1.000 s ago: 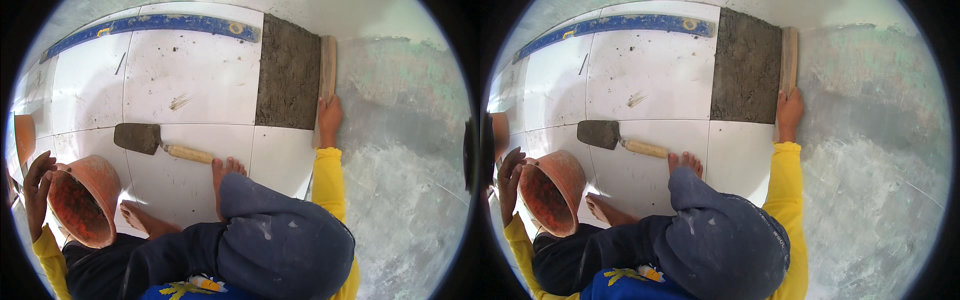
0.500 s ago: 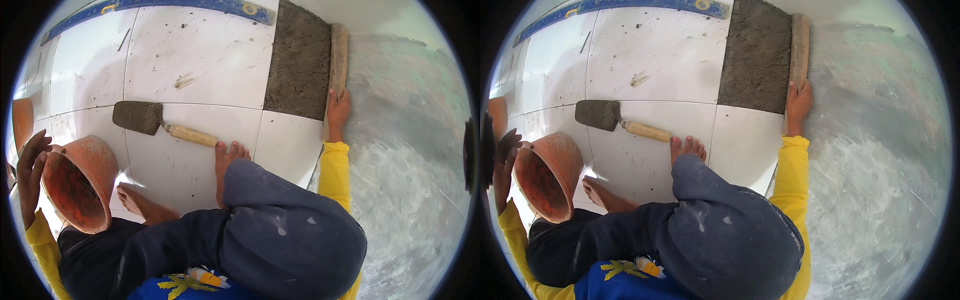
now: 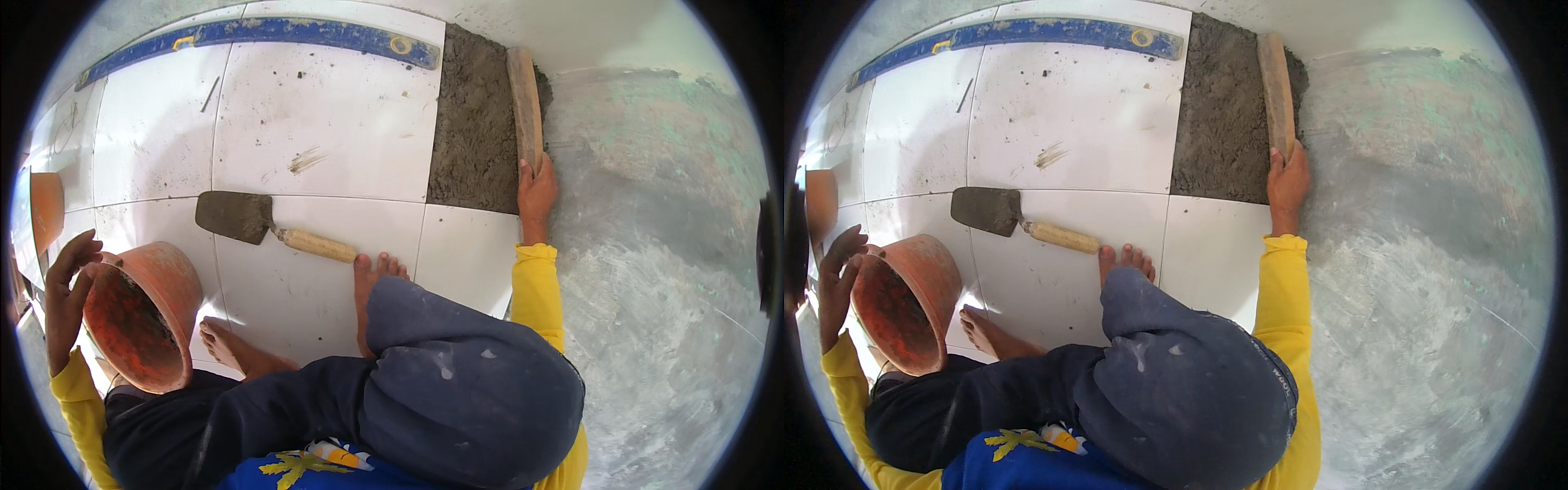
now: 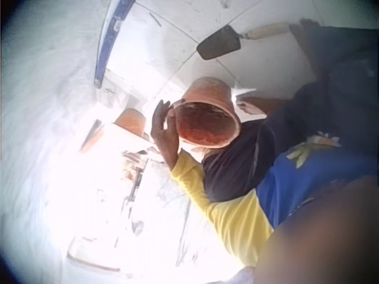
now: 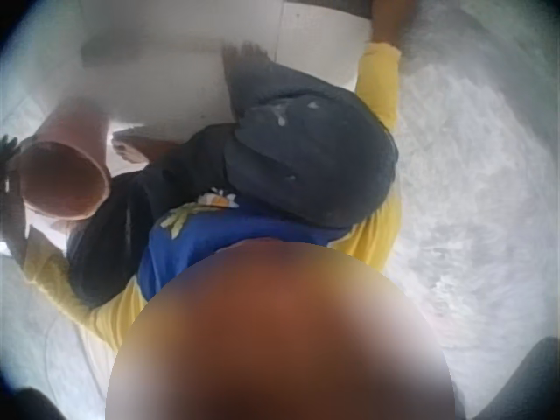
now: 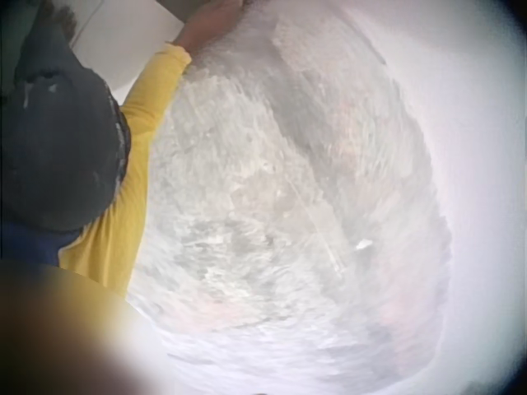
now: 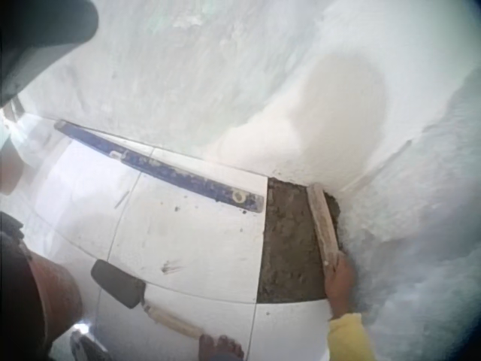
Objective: The person scoops cement from a bucket using a trowel and spreads it onto the floor between existing tiles. They repeatedly apply and smooth the cement to fill the gaps in the tiled area.
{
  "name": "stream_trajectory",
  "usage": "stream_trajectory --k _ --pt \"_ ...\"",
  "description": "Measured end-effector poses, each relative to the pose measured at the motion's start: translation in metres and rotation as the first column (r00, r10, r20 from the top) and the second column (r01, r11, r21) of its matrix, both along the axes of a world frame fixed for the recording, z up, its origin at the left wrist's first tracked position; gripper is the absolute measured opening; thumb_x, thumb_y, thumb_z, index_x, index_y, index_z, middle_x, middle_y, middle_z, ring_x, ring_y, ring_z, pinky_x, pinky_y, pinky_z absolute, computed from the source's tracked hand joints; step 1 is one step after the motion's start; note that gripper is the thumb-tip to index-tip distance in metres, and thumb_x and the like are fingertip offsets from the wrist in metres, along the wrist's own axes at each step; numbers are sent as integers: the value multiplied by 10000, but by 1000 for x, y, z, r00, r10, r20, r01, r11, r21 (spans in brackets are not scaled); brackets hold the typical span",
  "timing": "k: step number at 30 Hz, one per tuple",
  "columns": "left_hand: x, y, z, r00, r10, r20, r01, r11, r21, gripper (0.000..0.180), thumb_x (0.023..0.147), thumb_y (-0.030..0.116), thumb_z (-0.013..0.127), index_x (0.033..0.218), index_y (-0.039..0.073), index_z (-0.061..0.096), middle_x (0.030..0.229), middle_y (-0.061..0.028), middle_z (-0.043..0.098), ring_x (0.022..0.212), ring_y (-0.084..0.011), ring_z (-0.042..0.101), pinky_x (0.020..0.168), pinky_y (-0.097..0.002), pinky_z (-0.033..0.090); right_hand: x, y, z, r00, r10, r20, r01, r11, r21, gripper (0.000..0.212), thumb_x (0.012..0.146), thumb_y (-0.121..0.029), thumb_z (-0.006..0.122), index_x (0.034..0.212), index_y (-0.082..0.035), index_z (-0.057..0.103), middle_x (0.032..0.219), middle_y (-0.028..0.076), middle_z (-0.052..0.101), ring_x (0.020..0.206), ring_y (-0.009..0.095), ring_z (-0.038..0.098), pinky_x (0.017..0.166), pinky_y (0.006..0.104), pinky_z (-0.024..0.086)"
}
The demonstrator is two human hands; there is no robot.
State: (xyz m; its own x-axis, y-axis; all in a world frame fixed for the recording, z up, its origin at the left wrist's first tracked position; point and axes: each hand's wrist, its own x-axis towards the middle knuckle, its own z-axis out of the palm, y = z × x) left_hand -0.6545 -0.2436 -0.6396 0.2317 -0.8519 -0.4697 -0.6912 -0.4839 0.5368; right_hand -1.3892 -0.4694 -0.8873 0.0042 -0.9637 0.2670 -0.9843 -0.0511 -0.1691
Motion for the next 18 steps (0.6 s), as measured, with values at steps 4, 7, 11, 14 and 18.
stream_trajectory --k 4,7,11,14,18 --pt "5 -1 4 998 -62 4 62 998 24 478 992 176 657 1439 31 574 1273 -127 684 1152 -212 647 1054 -366 491 -14 -4 -5 987 -157 -34 157 988 -13 505 989 -289 687 1341 57 578 1231 277 666 1120 453 644 947 488 521" --pt "-2 3 4 995 45 -91 -43 999 21 460 987 167 667 1410 8 584 1214 -133 691 1096 -203 658 1008 -351 510 -1 -1 3 992 -111 -63 112 994 9 499 992 -286 684 1339 55 577 1223 274 669 1115 447 647 949 492 520" --pt "-12 -5 4 992 32 -121 -30 999 16 470 941 79 660 1401 10 596 1202 -143 706 1101 -218 670 1005 -356 521 13 -2 2 999 -30 19 30 999 -11 490 991 -270 683 1342 53 567 1208 270 670 1113 446 646 958 493 516" --pt "-8 -5 12 998 -60 29 60 998 -5 466 928 66 656 1388 5 608 1201 -138 708 1111 -225 670 1004 -356 521 3 -3 0 994 -98 53 99 995 -12 484 989 -253 684 1345 49 557 1206 275 662 1116 457 637 956 495 515" --pt "-13 -2 15 991 69 -118 -73 997 -30 438 961 99 644 1388 10 608 1199 -151 704 1098 -216 669 974 -355 529 12 2 9 996 -94 -7 94 994 61 464 987 -238 686 1333 41 552 1199 280 654 1108 467 631 942 503 516"
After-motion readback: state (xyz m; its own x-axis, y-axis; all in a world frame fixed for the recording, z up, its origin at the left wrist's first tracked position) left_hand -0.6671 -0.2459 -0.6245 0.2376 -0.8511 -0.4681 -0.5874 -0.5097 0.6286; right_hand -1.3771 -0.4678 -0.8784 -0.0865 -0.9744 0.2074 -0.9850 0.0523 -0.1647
